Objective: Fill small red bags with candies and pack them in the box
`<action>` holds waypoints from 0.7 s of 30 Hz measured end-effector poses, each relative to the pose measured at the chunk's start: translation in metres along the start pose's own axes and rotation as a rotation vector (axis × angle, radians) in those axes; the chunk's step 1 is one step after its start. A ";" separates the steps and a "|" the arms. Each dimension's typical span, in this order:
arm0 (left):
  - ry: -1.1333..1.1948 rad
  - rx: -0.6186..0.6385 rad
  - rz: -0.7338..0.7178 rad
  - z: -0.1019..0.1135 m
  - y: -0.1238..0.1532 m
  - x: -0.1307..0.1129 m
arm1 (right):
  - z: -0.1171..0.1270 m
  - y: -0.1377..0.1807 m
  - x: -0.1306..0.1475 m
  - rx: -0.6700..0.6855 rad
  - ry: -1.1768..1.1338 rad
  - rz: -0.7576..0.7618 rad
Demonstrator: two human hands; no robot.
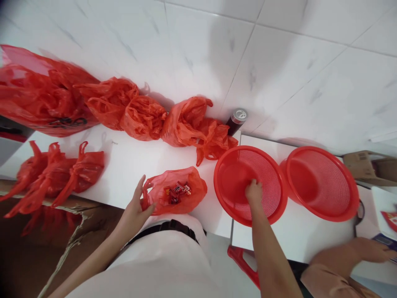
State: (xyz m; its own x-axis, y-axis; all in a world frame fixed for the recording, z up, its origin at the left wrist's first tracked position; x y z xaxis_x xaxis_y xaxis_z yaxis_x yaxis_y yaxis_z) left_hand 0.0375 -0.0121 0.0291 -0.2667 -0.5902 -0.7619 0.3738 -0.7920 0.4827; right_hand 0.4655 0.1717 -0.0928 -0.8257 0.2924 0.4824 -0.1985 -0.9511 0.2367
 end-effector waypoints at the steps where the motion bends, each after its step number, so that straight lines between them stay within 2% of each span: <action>1: 0.058 -0.012 0.026 0.001 0.000 0.003 | -0.005 0.004 0.004 0.013 -0.031 0.018; 5: 0.223 -0.045 0.120 0.003 0.000 0.013 | -0.015 0.026 0.045 0.081 -0.217 0.132; 8: 0.297 -0.037 0.207 0.003 -0.001 0.017 | -0.014 0.060 0.102 0.137 -0.515 0.270; 10: 0.337 -0.032 0.254 0.003 -0.001 0.018 | -0.018 0.091 0.147 0.274 -0.692 0.380; 12: 0.363 -0.023 0.271 0.003 -0.002 0.017 | -0.025 0.121 0.187 0.374 -0.633 0.529; 15: 0.384 0.039 0.244 0.003 -0.001 0.016 | -0.045 0.147 0.226 0.448 -0.294 0.762; 18: 0.397 0.067 0.212 0.008 0.003 0.014 | -0.071 0.143 0.231 0.531 0.013 0.730; 21: 0.398 0.022 0.227 0.017 0.008 0.012 | -0.087 0.123 0.227 0.519 0.048 0.607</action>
State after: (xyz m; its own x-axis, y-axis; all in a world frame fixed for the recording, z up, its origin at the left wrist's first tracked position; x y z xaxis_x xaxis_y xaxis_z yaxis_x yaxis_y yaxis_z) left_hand 0.0220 -0.0282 0.0314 0.1834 -0.6464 -0.7406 0.3631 -0.6555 0.6621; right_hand 0.2075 0.1124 -0.0269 -0.7349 -0.2772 0.6189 0.5542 -0.7715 0.3125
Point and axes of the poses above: each hand's wrist, its own y-axis away from the middle knuckle, its own z-axis out of the back of the hand, x = y × z, the point moved 5 cm from there along -y, towards the middle knuckle, and after that the axes turned 10 degrees about z, right-handed, at the moved point
